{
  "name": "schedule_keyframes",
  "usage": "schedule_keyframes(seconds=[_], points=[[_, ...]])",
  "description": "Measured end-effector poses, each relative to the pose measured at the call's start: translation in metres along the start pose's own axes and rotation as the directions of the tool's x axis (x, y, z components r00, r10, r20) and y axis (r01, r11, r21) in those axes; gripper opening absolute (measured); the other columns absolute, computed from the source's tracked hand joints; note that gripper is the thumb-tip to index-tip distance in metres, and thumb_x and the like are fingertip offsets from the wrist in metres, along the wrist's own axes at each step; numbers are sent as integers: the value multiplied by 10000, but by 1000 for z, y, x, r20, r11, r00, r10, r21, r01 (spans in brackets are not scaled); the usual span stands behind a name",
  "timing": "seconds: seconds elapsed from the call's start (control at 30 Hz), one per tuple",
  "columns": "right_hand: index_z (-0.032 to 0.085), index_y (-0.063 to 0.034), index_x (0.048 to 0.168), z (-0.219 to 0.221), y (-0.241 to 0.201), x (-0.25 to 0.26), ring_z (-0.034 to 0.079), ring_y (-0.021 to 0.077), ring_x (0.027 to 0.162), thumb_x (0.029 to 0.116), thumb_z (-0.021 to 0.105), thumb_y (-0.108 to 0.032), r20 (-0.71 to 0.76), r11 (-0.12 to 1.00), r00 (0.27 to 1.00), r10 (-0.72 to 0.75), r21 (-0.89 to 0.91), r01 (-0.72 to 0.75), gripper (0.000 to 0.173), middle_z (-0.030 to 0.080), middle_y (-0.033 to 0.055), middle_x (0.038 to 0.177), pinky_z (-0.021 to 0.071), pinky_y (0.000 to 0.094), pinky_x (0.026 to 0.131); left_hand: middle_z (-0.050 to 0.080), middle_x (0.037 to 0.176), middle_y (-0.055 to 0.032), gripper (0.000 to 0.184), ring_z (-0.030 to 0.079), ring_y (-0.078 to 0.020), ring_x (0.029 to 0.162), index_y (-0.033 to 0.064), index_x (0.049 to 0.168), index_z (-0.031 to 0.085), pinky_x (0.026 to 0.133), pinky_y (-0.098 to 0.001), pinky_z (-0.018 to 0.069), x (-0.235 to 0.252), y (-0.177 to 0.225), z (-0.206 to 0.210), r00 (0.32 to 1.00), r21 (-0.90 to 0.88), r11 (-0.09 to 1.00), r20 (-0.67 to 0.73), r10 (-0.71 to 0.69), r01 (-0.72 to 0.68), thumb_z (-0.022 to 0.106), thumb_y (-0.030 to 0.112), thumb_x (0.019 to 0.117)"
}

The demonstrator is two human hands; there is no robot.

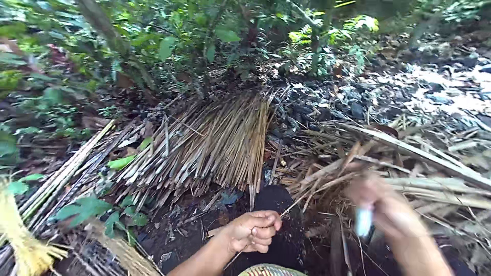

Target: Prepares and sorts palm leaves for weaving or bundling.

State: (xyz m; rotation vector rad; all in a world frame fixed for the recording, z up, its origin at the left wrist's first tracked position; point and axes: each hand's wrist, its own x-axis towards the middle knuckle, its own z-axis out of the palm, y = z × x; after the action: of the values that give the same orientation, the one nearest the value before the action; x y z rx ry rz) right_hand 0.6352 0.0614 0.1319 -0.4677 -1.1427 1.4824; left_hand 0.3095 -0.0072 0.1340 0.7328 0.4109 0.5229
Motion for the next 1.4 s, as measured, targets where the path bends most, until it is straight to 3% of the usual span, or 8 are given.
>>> schedule_keyframes(seconds=[0.1, 0.2, 0.4, 0.67, 0.8, 0.93, 1.17, 1.4], points=[[564, -312, 1290, -69, -32, 11, 465, -26, 460, 1044, 514, -417, -179, 979, 963, -203, -29, 202, 272, 520, -193, 589, 451, 162, 483, 380, 568, 186, 214, 325, 74, 458, 205, 1042, 641, 441, -115, 278, -16, 14, 7, 956, 517, 856, -244, 164, -15, 441, 275, 1069], [568, -272, 1299, -91, -37, 7, 479, -19, 446, 1067, 453, -349, -226, 979, 953, -203, -37, 200, 270, 540, -178, 584, 453, 152, 463, 472, 658, 41, 310, 413, -24, 541, 48, 1148, 692, 534, -201, 381, -27, 32, 19, 889, 952, 290, -217, 402, 101, 418, 181, 1090], [572, -226, 1311, -91, -22, 9, 462, -17, 442, 1064, 414, -294, -235, 994, 966, -107, -60, 96, 301, 498, -169, 568, 436, 152, 452, 717, 1020, -146, 284, 698, -334, 977, 95, 1201, 723, 894, -544, 541, -44, 58, 28, 870, 907, -332, -68, 489, 258, 493, 79, 1035], [487, 6, 1435, -81, -8, 9, 508, 44, 587, 1041, 501, -156, -256, 578, 944, 207, -747, -329, 426, 591, 13, 818, 457, 230, 552, 701, 1153, -226, 239, 629, -451, 1160, 72, 1172, 729, 1084, -690, 332, -122, 53, -63, 646, 613, -260, -571, 507, 746, 533, 109, 1041], [566, 15, 1385, -73, 10, 20, 658, 397, 889, 1032, 626, -253, -236, -71, 570, 787, -953, -296, 447, 668, 281, 1085, 516, 576, 869, 644, 1300, -272, 255, 541, -501, 1291, 53, 1239, 709, 1143, -743, 230, -216, -11, -129, 509, 438, -289, -824, 248, 851, 595, 126, 1022], [600, 4, 1354, -63, -10, 16, 633, 463, 1084, 1046, 591, -327, -344, -324, 337, 876, -939, -118, 452, 646, 304, 1187, 452, 642, 973, 612, 1376, -249, 332, 523, -486, 1328, 87, 1348, 660, 1139, -733, 269, -277, -106, -144, 329, 367, -310, -929, -170, 877, 531, 120, 1044], [630, -110, 1383, -61, -89, 52, 568, 544, 1195, 1049, 581, -326, -643, -676, 506, 575, -722, -148, 401, 639, 308, 1248, 367, 762, 963, 551, 1452, -251, 417, 571, -486, 1281, 72, 1463, 548, 1043, -702, 427, -161, -104, -147, 608, 628, 4, -756, 241, 779, 528, 102, 1048], [637, -19, 1338, -8, -47, 41, 641, 466, 1076, 1053, 562, -192, -317, -335, 540, 780, -940, -67, 341, 672, 269, 1133, 479, 656, 924, 617, 1366, -248, 411, 598, -357, 1284, -87, 1305, 615, 1074, -512, 473, 6, -17, -79, 699, 973, 12, -174, 694, 230, 478, 190, 1034]])
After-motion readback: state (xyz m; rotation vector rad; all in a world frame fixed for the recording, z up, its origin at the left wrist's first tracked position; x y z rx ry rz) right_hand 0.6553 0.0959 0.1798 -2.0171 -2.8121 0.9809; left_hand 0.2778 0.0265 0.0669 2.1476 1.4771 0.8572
